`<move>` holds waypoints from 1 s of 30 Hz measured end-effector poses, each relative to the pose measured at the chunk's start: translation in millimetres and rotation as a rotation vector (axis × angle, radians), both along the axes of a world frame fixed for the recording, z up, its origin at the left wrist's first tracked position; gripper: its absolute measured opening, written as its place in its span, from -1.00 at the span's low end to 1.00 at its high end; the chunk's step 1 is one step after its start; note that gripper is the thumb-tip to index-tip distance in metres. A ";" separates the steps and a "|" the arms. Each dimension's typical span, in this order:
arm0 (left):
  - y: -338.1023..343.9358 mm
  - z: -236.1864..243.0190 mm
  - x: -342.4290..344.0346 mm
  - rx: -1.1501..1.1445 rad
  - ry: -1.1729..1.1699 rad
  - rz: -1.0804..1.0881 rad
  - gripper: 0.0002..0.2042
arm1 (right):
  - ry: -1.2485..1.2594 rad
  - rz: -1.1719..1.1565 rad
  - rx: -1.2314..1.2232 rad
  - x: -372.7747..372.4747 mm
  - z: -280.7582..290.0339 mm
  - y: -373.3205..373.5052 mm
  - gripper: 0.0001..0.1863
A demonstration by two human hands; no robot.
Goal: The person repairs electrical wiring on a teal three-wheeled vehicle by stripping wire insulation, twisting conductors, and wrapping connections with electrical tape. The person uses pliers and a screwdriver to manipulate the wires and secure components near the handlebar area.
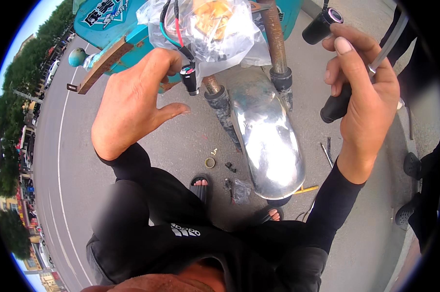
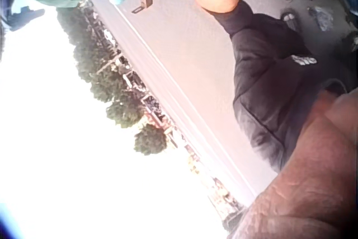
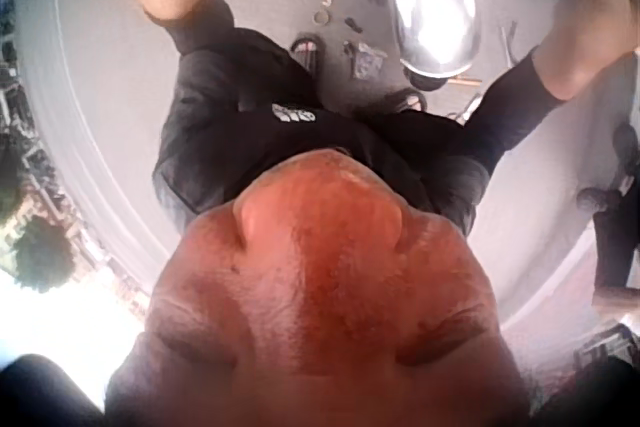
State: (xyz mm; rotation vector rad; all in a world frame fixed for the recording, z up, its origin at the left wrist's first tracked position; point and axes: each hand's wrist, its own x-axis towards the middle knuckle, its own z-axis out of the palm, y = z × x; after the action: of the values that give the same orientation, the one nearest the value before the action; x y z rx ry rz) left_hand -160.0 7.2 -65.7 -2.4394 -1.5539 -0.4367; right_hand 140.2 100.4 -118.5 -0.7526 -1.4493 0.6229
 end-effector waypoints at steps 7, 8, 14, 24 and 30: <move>18.4 -27.9 63.9 0.138 0.199 0.051 -0.47 | 0.051 0.097 -0.087 37.4 -4.9 6.7 -0.72; 17.1 -24.9 63.2 0.104 0.213 0.018 -0.50 | 0.058 0.110 -0.084 40.7 -6.3 6.1 -0.72; -15.5 22.3 45.9 -0.206 -0.688 -0.552 -0.45 | 0.048 0.094 -0.152 38.9 20.2 -34.8 -0.74; -37.4 106.3 81.5 -0.447 -1.579 -0.771 -0.50 | 0.214 0.349 -0.028 -3.3 108.5 -100.0 -0.81; -13.6 131.7 59.6 -0.315 -1.215 -0.334 -0.50 | 0.237 0.410 -0.048 -20.3 104.2 -100.5 -0.81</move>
State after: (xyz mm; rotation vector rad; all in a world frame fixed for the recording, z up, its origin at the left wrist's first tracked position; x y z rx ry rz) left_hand -100.4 -6.4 65.9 -2.7958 -1.5540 -2.1835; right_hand 119.9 -0.1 -14.3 -0.4000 -1.3784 1.0284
